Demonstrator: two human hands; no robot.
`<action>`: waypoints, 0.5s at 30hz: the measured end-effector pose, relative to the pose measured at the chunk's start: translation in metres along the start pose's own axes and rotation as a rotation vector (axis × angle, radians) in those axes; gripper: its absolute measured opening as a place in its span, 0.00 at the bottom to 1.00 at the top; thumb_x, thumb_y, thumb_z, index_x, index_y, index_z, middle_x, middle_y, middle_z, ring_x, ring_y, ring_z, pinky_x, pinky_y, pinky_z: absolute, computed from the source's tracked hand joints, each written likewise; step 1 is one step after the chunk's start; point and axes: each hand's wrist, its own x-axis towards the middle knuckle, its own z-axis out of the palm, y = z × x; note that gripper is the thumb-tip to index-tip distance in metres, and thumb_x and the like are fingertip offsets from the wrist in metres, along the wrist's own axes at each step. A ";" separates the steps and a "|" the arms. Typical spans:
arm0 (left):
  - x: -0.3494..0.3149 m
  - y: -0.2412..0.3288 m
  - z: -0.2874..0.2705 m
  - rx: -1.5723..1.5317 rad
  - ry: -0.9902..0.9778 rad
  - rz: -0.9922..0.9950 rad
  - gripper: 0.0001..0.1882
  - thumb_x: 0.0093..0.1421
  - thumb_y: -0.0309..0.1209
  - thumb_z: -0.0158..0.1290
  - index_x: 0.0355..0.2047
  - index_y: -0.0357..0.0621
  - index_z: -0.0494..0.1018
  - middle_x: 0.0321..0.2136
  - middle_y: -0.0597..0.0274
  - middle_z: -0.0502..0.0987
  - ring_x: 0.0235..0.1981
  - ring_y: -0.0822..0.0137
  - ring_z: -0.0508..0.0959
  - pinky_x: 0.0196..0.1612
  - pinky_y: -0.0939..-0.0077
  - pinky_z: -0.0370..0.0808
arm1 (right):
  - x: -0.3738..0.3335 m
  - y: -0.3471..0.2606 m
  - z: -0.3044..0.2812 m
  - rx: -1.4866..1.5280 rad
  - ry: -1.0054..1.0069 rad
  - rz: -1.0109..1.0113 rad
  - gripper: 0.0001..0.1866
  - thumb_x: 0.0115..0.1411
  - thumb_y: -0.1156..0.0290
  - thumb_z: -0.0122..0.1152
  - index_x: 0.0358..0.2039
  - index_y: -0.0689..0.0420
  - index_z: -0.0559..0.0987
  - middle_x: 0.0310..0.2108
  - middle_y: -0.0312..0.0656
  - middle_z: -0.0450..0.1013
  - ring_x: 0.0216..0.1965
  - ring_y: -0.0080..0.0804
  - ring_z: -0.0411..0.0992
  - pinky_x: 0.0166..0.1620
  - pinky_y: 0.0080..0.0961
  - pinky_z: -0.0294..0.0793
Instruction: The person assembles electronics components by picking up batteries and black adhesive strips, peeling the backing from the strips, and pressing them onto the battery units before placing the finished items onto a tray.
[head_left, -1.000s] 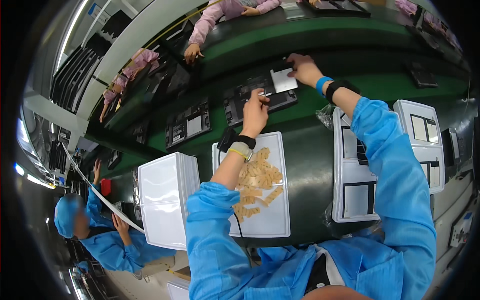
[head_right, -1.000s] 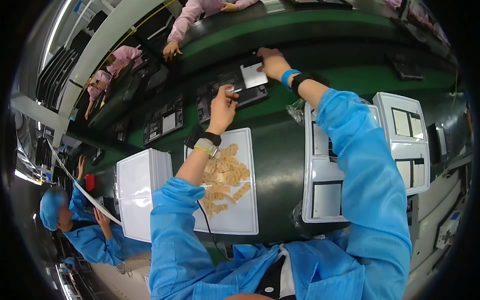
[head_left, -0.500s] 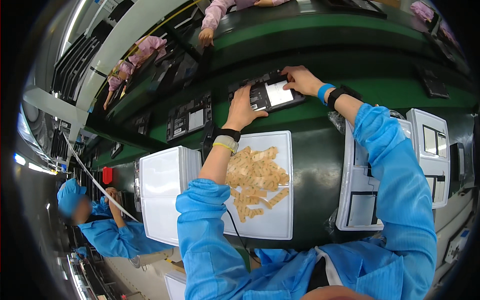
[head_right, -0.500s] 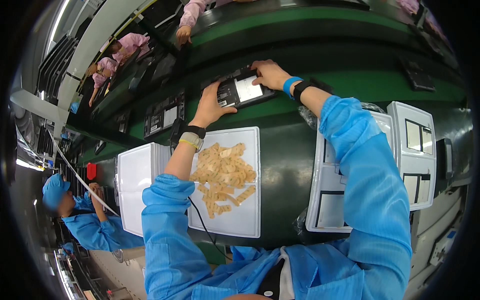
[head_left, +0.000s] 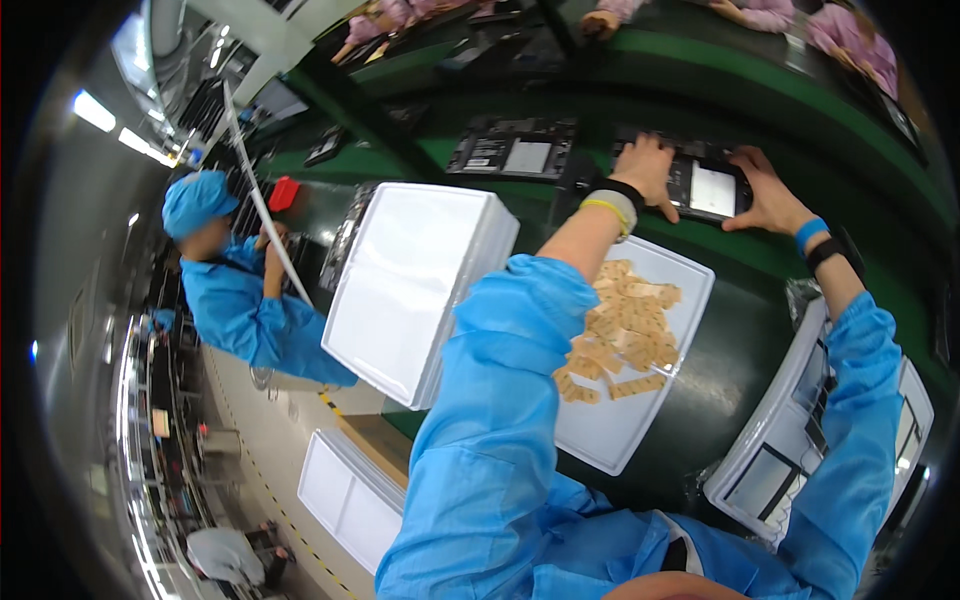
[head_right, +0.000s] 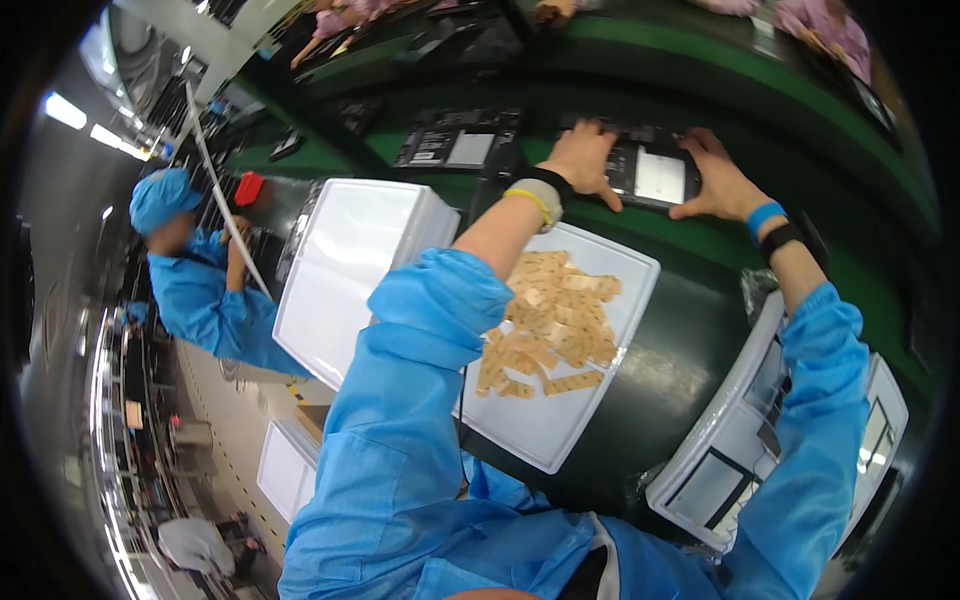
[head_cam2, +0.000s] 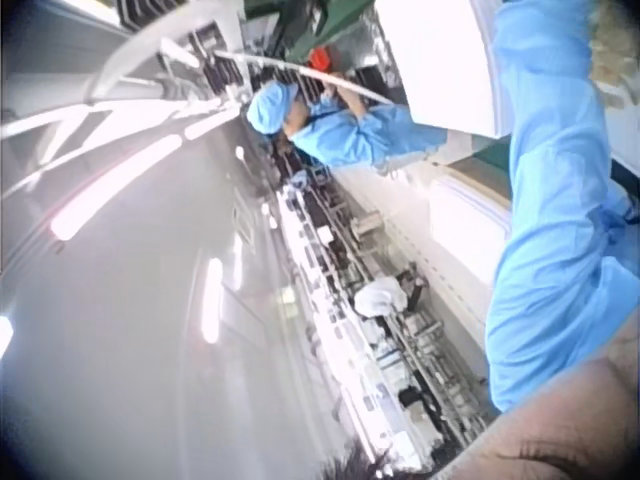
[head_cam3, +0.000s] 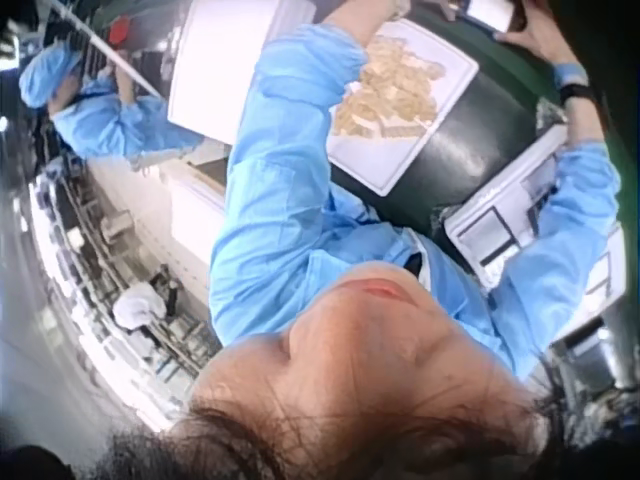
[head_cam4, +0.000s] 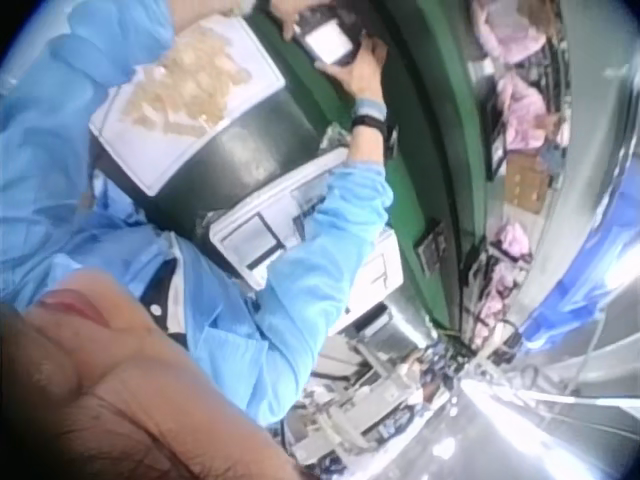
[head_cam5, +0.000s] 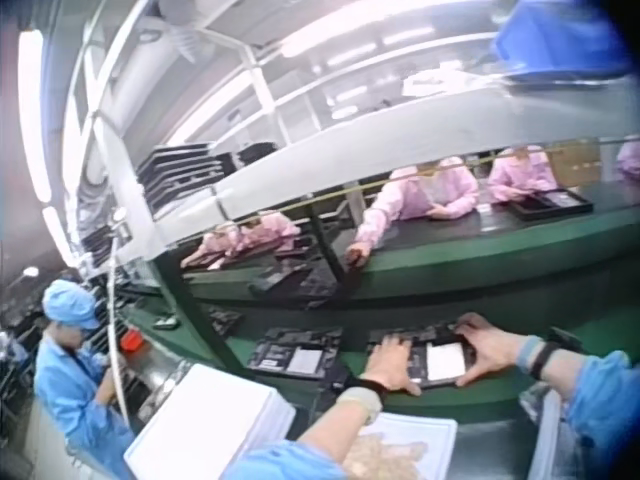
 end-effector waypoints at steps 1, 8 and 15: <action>-0.001 0.000 0.003 0.028 0.027 0.009 0.66 0.30 0.61 0.78 0.67 0.39 0.67 0.68 0.39 0.62 0.72 0.39 0.57 0.72 0.44 0.59 | -0.005 0.000 0.000 -0.071 -0.008 -0.015 0.60 0.40 0.48 0.85 0.69 0.65 0.65 0.71 0.62 0.54 0.72 0.62 0.55 0.75 0.44 0.57; -0.007 -0.019 0.020 0.024 0.014 0.016 0.64 0.41 0.76 0.63 0.71 0.47 0.66 0.75 0.40 0.51 0.78 0.39 0.44 0.77 0.42 0.44 | -0.003 -0.013 0.000 -0.371 -0.142 0.039 0.58 0.54 0.36 0.71 0.69 0.70 0.64 0.74 0.64 0.49 0.72 0.64 0.55 0.74 0.51 0.56; -0.020 -0.031 0.062 -0.095 0.204 0.183 0.53 0.58 0.70 0.55 0.72 0.45 0.64 0.74 0.49 0.59 0.76 0.48 0.55 0.76 0.44 0.52 | 0.009 -0.035 0.032 -0.480 -0.089 -0.078 0.57 0.61 0.39 0.65 0.74 0.68 0.53 0.73 0.65 0.52 0.74 0.64 0.53 0.75 0.52 0.53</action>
